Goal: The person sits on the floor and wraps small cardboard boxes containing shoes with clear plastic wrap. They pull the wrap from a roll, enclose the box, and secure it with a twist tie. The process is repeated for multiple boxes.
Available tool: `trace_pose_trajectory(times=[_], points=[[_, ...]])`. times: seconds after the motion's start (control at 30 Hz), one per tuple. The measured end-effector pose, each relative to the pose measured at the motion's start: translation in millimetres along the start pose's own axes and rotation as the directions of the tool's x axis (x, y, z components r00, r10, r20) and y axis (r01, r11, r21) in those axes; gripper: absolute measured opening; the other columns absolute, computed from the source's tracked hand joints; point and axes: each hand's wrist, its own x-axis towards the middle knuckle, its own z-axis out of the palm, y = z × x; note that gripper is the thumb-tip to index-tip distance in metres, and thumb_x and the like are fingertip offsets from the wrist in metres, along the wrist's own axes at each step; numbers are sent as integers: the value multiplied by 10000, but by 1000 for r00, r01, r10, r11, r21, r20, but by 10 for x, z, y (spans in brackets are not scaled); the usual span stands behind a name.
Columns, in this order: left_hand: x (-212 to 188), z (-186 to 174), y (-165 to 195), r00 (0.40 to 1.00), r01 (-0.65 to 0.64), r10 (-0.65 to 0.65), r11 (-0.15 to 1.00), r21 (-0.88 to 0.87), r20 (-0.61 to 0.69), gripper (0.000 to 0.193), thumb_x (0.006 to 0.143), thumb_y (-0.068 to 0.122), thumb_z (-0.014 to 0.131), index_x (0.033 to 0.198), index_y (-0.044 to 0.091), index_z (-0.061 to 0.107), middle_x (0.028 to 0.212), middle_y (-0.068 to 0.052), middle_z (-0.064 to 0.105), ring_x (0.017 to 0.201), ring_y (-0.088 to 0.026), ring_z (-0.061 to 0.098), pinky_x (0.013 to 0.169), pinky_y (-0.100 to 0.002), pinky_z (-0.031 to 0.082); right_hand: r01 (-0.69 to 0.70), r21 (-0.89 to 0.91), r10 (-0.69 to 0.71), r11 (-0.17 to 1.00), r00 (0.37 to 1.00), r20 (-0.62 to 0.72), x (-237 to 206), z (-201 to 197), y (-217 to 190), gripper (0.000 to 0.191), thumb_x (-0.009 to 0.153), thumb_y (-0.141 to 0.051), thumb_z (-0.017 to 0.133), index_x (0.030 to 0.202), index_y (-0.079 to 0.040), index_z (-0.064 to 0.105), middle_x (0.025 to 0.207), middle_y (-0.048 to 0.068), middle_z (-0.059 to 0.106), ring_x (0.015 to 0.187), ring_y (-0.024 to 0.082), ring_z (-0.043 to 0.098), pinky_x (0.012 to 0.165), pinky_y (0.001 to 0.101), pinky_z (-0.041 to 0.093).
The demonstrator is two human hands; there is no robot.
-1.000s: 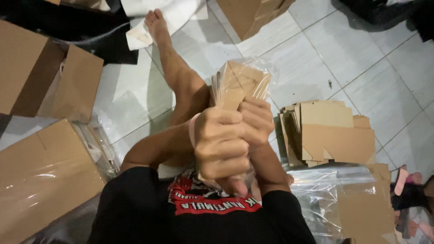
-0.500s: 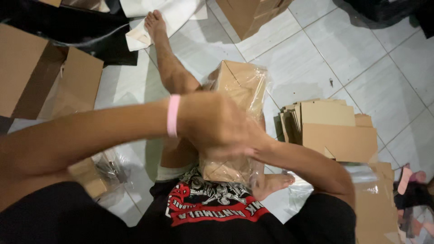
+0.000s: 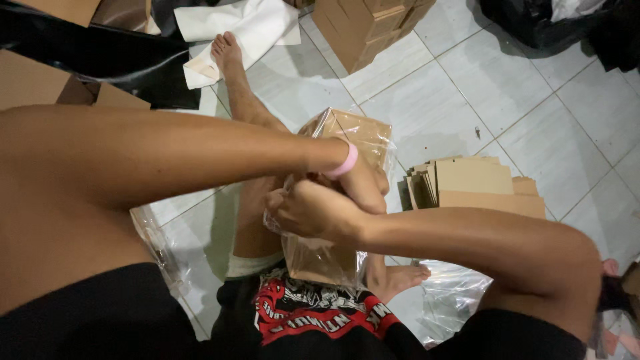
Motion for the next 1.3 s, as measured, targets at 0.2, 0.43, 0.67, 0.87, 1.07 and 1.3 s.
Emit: trace_pose_trajectory(times=[0.2,0.43,0.67,0.87,1.07,1.3], points=[[244,223,-289,934,115,-102,993,18,-343,690,1030,541,559,1426,-13,447,1282,-253,561,1156,-363,599,1000,-458,438,25,-177,-7,984,995,102,-271,66,-265,661,815,-354,495,1438,-152,585,1543,71,480,1453,210,417,1268,451,175],[-407,232,-527,824,-41,307,870,491,-476,491,999,252,539,1326,-110,488,798,-204,712,714,-329,745,588,-429,607,-459,711,534,533,834,139,-1047,461,-257,376,876,-134,696,1248,-140,649,1294,22,568,1329,205,518,1245,520,168],[-769,655,-233,603,-52,186,979,195,-776,513,867,387,700,951,-102,566,608,-199,648,545,-364,686,474,-432,544,-361,857,764,368,642,-58,-980,791,-3,114,957,-91,547,1054,-53,595,1173,150,619,1131,305,576,986,472,335],[-593,853,-419,471,-45,332,935,353,-817,232,894,180,639,920,-39,567,760,-169,657,603,-316,696,489,-407,554,-316,930,763,187,643,65,-805,895,164,102,1027,-122,482,1013,-59,560,1135,127,594,1030,314,591,929,418,470],[-405,800,-759,390,-2,399,902,433,-830,125,878,84,607,951,-16,584,856,-156,672,735,-322,718,605,-406,581,-414,807,704,422,710,-4,-756,864,226,121,1029,-121,526,1108,-31,531,1137,180,615,1044,333,616,862,482,437],[-338,728,-811,335,70,338,922,381,-880,208,872,42,603,1047,-69,591,886,-191,677,719,-317,725,579,-382,580,-293,949,877,-116,418,236,-649,1028,230,226,1061,35,595,1192,-34,425,839,66,623,721,165,553,642,303,437]])
